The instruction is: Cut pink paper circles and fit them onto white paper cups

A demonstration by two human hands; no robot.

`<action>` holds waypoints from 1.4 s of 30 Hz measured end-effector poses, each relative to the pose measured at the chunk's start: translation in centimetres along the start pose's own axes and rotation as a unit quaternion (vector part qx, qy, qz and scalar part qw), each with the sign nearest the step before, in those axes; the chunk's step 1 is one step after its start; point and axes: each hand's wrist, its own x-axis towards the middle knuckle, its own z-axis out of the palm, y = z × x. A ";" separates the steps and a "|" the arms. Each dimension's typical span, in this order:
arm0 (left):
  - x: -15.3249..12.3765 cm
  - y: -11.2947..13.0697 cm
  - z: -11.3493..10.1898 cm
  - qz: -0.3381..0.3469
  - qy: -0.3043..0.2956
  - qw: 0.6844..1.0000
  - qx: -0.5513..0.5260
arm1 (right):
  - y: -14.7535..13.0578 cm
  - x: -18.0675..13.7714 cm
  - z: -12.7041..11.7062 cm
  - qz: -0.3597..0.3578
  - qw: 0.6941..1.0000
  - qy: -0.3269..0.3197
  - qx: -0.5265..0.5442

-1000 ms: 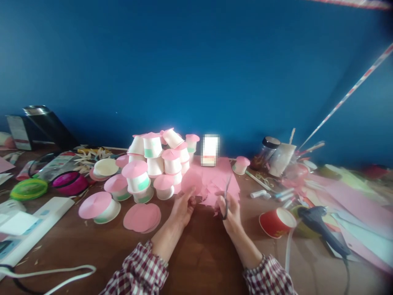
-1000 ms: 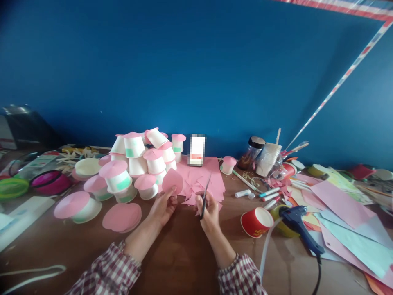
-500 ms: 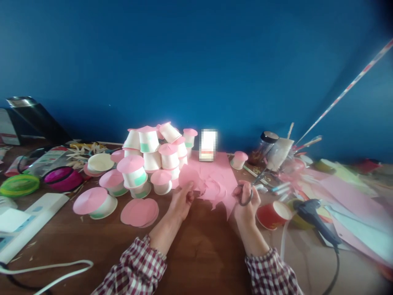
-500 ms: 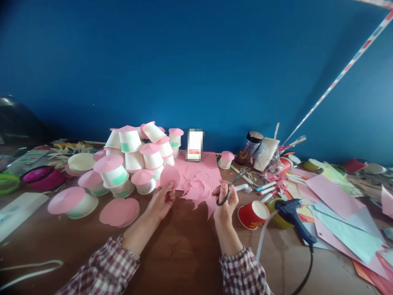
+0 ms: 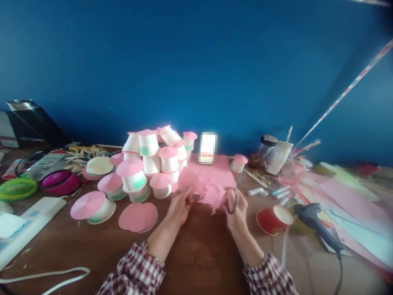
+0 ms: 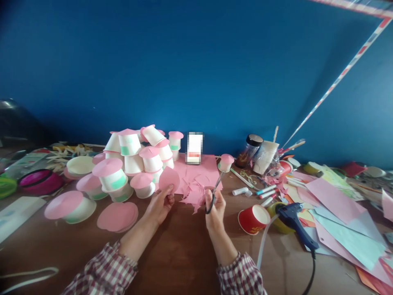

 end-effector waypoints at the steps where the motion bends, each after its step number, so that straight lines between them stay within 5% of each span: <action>1: 0.0 0.0 0.0 0.003 -0.002 1.000 0.001 | 0.0 -0.2 0.2 0.007 1.000 -0.026 -0.014; 6: 0.0 0.0 0.1 0.013 -0.007 1.000 0.020 | 0.3 -0.9 1.1 0.058 0.983 -0.161 -0.066; 10: -0.2 -0.1 0.3 0.023 -0.017 0.999 0.028 | 0.4 -0.8 1.5 0.094 0.971 -0.210 -0.068; 22: -1.2 -0.2 0.6 0.027 -0.054 0.994 0.096 | 0.9 -0.7 1.3 0.076 0.958 -0.266 -0.080; 42: -1.2 -0.5 0.4 0.032 -0.087 0.986 0.136 | 1.1 -0.6 1.0 0.072 0.957 -0.267 -0.089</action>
